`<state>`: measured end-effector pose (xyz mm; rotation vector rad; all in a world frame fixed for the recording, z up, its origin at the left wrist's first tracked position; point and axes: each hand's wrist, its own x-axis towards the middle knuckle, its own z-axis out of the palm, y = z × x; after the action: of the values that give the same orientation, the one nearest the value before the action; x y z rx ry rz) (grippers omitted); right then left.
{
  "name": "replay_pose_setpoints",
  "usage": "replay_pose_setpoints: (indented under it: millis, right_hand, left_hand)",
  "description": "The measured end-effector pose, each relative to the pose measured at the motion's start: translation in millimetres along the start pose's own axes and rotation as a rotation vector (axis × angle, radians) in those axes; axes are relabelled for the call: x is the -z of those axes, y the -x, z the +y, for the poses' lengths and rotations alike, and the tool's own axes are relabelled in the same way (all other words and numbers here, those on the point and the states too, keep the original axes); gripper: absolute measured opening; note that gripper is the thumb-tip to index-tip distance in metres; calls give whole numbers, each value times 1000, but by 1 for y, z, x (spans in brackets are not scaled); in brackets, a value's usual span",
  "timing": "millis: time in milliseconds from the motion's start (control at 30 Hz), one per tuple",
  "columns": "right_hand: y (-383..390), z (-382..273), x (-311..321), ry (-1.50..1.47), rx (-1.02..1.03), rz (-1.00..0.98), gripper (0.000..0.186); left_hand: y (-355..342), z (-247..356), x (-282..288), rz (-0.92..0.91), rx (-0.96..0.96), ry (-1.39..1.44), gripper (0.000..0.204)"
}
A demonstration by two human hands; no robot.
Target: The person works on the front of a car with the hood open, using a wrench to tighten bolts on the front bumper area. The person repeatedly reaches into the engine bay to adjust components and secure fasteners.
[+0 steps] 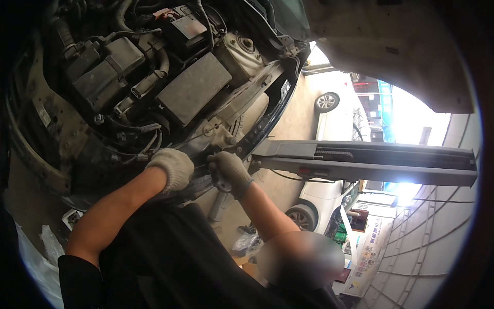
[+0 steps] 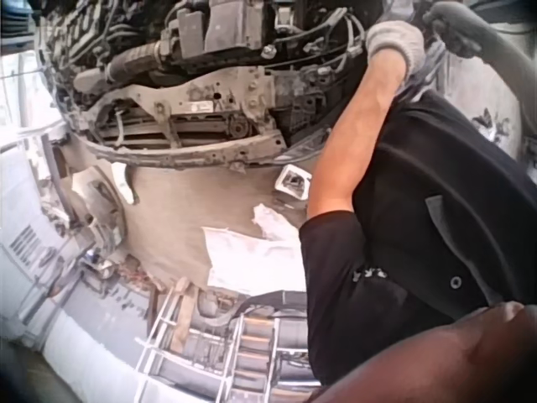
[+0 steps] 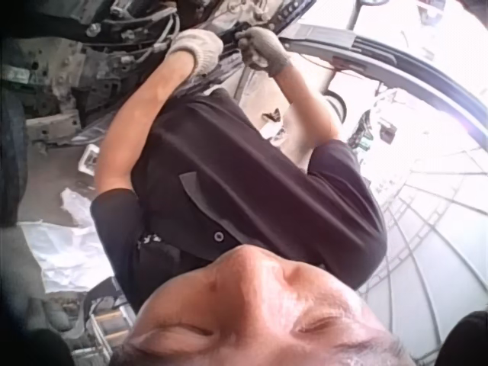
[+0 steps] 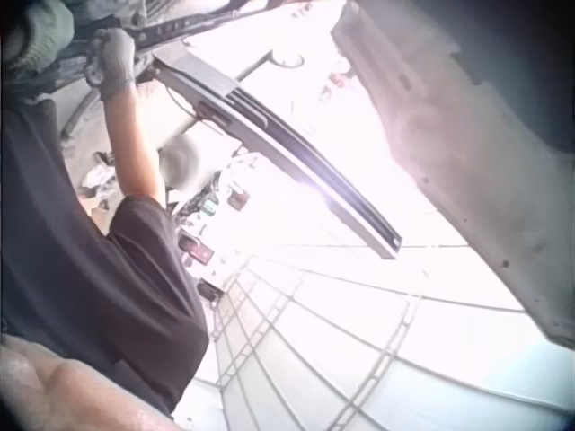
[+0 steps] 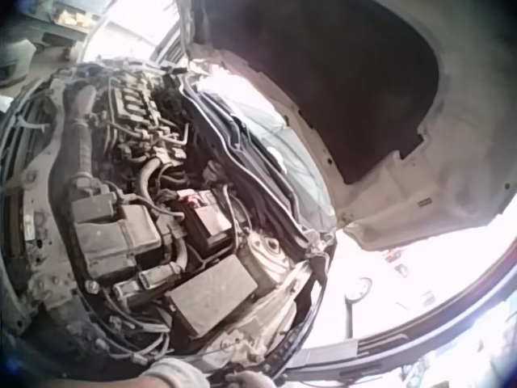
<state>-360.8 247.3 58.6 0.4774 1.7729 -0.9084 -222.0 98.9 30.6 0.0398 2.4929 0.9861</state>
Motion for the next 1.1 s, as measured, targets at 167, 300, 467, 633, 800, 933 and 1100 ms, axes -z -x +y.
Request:
replay_pose_setpoints:
  millis: [167, 300, 467, 633, 800, 933, 1100]
  right_hand:
    - [21, 16, -1, 20, 103, 78, 20]
    - [34, 14, 17, 364, 328, 63, 22]
    - [12, 35, 39, 364, 450, 102, 32]
    - [-4, 44, 43, 563, 637, 110, 29]
    - [3, 22, 38, 696, 528, 75, 38]
    - [-4, 15, 35, 768, 529, 83, 37]
    - [-28, 17, 47, 1439, 899, 24, 32]
  left_hand:
    - [-6, 3, 2, -76, 18, -97, 27]
    - [-13, 7, 0, -106, 74, -122, 34]
    - [-14, 20, 6, -124, 128, -117, 40]
    - [-16, 22, 4, -103, 161, -175, 38]
    - [-16, 19, -3, -39, 148, -175, 39]
    - [-17, 17, -2, -48, 144, -193, 38]
    - [-18, 17, -1, -62, 125, -138, 38]
